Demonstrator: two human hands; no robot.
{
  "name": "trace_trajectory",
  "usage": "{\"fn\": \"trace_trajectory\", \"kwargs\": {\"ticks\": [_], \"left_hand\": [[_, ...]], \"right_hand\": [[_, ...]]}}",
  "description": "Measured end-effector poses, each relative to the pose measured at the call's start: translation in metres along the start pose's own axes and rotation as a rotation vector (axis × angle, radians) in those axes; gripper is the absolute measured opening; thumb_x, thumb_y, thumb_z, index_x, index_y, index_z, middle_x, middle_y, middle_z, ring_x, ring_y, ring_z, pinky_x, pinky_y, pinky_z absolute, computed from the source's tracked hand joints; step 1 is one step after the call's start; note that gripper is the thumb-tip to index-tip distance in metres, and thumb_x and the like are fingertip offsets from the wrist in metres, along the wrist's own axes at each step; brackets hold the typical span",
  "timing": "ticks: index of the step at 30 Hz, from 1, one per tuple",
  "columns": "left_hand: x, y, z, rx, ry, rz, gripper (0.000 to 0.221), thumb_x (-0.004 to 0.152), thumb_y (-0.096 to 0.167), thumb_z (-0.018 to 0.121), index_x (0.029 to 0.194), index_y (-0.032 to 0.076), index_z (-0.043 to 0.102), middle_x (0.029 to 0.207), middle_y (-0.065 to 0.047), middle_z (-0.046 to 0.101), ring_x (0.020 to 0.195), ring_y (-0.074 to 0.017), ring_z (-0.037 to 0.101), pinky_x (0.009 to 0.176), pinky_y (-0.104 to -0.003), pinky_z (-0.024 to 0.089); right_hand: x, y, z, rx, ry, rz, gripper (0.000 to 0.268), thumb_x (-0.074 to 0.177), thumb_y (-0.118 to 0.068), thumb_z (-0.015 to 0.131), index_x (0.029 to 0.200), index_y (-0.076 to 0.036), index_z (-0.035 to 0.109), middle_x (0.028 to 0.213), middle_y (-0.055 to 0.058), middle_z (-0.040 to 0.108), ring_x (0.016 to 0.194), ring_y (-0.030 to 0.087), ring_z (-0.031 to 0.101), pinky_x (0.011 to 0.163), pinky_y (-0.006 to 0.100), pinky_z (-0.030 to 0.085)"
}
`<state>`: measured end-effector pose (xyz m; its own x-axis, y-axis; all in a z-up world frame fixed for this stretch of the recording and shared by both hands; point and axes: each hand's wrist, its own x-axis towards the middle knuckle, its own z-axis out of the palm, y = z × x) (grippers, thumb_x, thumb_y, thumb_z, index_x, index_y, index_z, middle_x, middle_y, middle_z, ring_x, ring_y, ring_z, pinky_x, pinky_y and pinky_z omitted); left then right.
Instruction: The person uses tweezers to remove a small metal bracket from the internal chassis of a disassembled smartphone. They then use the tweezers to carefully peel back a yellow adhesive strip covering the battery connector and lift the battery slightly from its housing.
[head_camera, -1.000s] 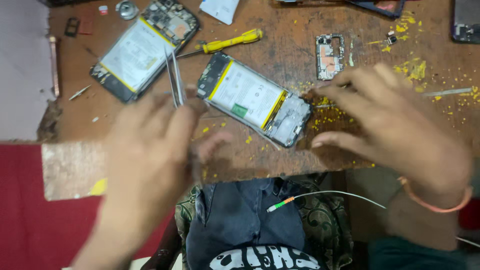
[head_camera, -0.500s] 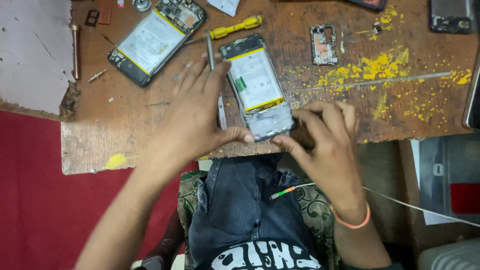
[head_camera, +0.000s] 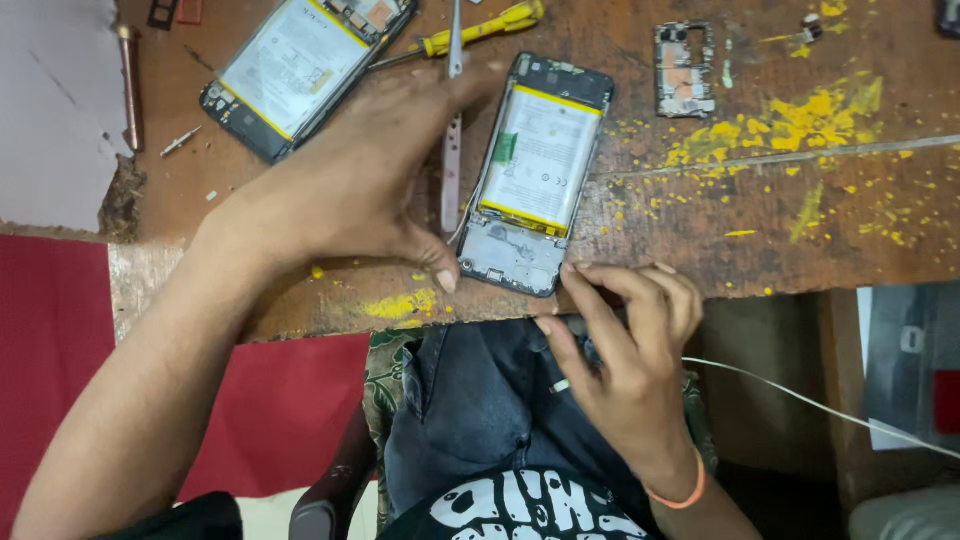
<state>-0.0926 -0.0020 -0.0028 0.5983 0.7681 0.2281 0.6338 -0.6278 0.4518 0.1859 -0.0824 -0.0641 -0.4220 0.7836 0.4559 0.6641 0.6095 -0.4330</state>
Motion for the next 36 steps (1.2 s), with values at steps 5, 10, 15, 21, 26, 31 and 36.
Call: {"fn": "trace_trajectory", "kwargs": {"ticks": [5, 10, 15, 21, 26, 31, 36], "left_hand": [[-0.048, 0.036, -0.006, -0.254, 0.448, -0.389, 0.048, 0.097, 0.022, 0.073, 0.137, 0.001, 0.057, 0.131, -0.017, 0.068, 0.119, -0.0258, 0.072, 0.097, -0.037, 0.059], [-0.072, 0.092, 0.047, -0.952, 0.868, -0.332, 0.045, 0.115, 0.04, 0.05, 0.115, -0.004, 0.064, 0.105, -0.017, 0.071, 0.093, -0.0266, 0.072, 0.085, -0.039, 0.062], [-0.063, 0.099, 0.064, -0.45, 0.582, -0.181, 0.04, 0.113, 0.03, 0.047, 0.123, -0.008, 0.057, 0.112, -0.016, 0.071, 0.103, -0.0287, 0.072, 0.097, -0.04, 0.058], [-0.048, 0.092, 0.062, -0.297, 0.465, -0.166, 0.028, 0.084, -0.004, 0.076, 0.107, 0.0, 0.06, 0.102, -0.009, 0.071, 0.089, -0.0258, 0.068, 0.083, -0.039, 0.049], [-0.045, 0.091, 0.066, -0.261, 0.454, -0.201, 0.026, 0.08, -0.006, 0.073, 0.101, 0.004, 0.06, 0.096, -0.005, 0.07, 0.086, -0.0227, 0.067, 0.08, -0.037, 0.047], [-0.044, 0.091, 0.068, -0.224, 0.432, -0.217, 0.025, 0.08, -0.006, 0.074, 0.099, 0.005, 0.061, 0.094, -0.004, 0.07, 0.086, -0.0221, 0.067, 0.081, -0.037, 0.048], [-0.042, 0.091, 0.067, -0.229, 0.44, -0.213, 0.026, 0.082, -0.005, 0.075, 0.102, 0.004, 0.061, 0.096, -0.005, 0.069, 0.088, -0.0223, 0.066, 0.08, -0.038, 0.047]], "right_hand": [[0.01, 0.038, -0.022, 0.076, -0.071, -0.064, 0.05, 0.079, -0.031, 0.088, 0.121, -0.01, 0.072, 0.124, 0.005, 0.063, 0.121, 0.028, 0.055, 0.109, 0.045, 0.043], [0.064, 0.071, -0.011, 0.121, -0.115, -0.402, 0.072, 0.073, -0.05, 0.083, 0.126, -0.005, 0.064, 0.13, 0.015, 0.06, 0.129, 0.036, 0.052, 0.117, 0.051, 0.041], [0.081, 0.071, -0.008, 0.129, -0.316, -0.458, 0.076, 0.073, -0.051, 0.083, 0.133, -0.007, 0.066, 0.143, 0.013, 0.06, 0.142, 0.035, 0.049, 0.126, 0.055, 0.036], [0.084, 0.064, -0.009, 0.19, -0.356, -0.36, 0.079, 0.068, -0.051, 0.083, 0.13, -0.006, 0.065, 0.143, 0.012, 0.059, 0.144, 0.035, 0.049, 0.126, 0.054, 0.038], [0.085, 0.061, -0.009, 0.202, -0.345, -0.355, 0.078, 0.068, -0.049, 0.083, 0.127, -0.003, 0.064, 0.139, 0.013, 0.059, 0.141, 0.036, 0.049, 0.12, 0.054, 0.041], [0.083, 0.062, -0.01, 0.186, -0.362, -0.344, 0.079, 0.069, -0.049, 0.084, 0.131, -0.004, 0.064, 0.142, 0.013, 0.058, 0.144, 0.035, 0.048, 0.123, 0.054, 0.039], [0.084, 0.062, -0.01, 0.177, -0.342, -0.359, 0.079, 0.068, -0.047, 0.084, 0.13, -0.003, 0.064, 0.139, 0.014, 0.06, 0.142, 0.035, 0.048, 0.121, 0.054, 0.039]]}}
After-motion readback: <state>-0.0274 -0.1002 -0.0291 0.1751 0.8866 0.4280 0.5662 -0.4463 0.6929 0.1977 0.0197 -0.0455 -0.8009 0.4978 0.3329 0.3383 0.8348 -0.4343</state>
